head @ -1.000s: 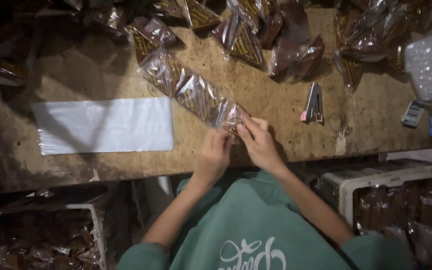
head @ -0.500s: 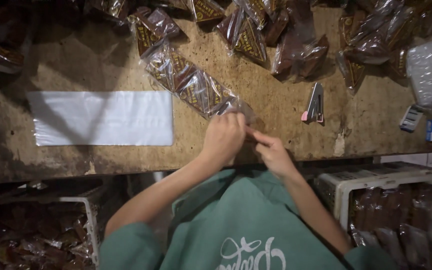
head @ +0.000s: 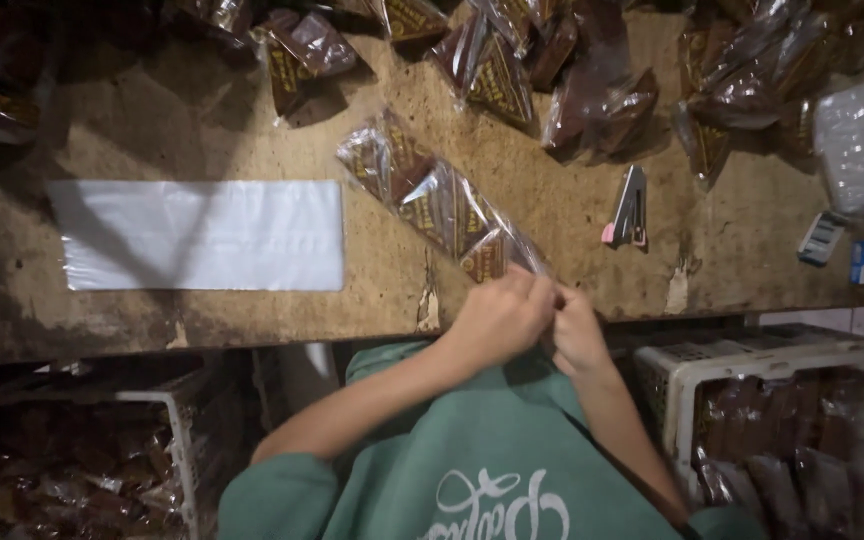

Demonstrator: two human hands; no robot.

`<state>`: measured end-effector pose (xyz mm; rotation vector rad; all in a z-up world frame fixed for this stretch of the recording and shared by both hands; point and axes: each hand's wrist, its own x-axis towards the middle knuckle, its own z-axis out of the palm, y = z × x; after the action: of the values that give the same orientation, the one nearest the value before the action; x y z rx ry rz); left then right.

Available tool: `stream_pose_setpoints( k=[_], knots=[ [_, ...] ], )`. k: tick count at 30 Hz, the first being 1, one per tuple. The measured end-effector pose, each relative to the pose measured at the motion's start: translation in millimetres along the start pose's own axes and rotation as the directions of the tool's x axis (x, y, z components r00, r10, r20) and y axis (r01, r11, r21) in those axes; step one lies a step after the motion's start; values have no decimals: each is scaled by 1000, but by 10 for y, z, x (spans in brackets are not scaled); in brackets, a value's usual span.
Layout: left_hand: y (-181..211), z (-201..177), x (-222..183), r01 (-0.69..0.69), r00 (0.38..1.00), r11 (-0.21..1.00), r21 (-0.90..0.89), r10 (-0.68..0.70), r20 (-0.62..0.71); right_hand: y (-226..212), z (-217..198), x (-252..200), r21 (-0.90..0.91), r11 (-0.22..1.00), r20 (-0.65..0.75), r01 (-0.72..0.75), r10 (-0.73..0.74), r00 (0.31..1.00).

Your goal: Packaging individually wrapped triangular food items into larger plastic bags and stapling them shut at a high speed.

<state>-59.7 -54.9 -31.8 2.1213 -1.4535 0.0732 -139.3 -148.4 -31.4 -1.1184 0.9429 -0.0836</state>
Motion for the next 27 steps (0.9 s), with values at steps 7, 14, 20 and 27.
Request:
stream_pose_setpoints(
  k=[7, 14, 20, 27],
  knots=[
    [217, -105, 167, 3, 997, 988, -156, -15, -74, -306, -136, 248, 43, 997, 23, 58, -59, 998],
    [332, 324, 2, -25, 997, 998, 62, 30, -76, 67, -250, 362, -286, 957, 1, 40, -42, 999],
    [-131, -377, 156, 139, 982, 985, -103, -151, -117, -28, -124, 399, -479, 853, -5, 209, -241, 971],
    [-216, -321, -73, 83, 996, 984, 155, -84, 1, -439, 317, 290, 120, 979, -391, 163, -104, 915]
  ],
)
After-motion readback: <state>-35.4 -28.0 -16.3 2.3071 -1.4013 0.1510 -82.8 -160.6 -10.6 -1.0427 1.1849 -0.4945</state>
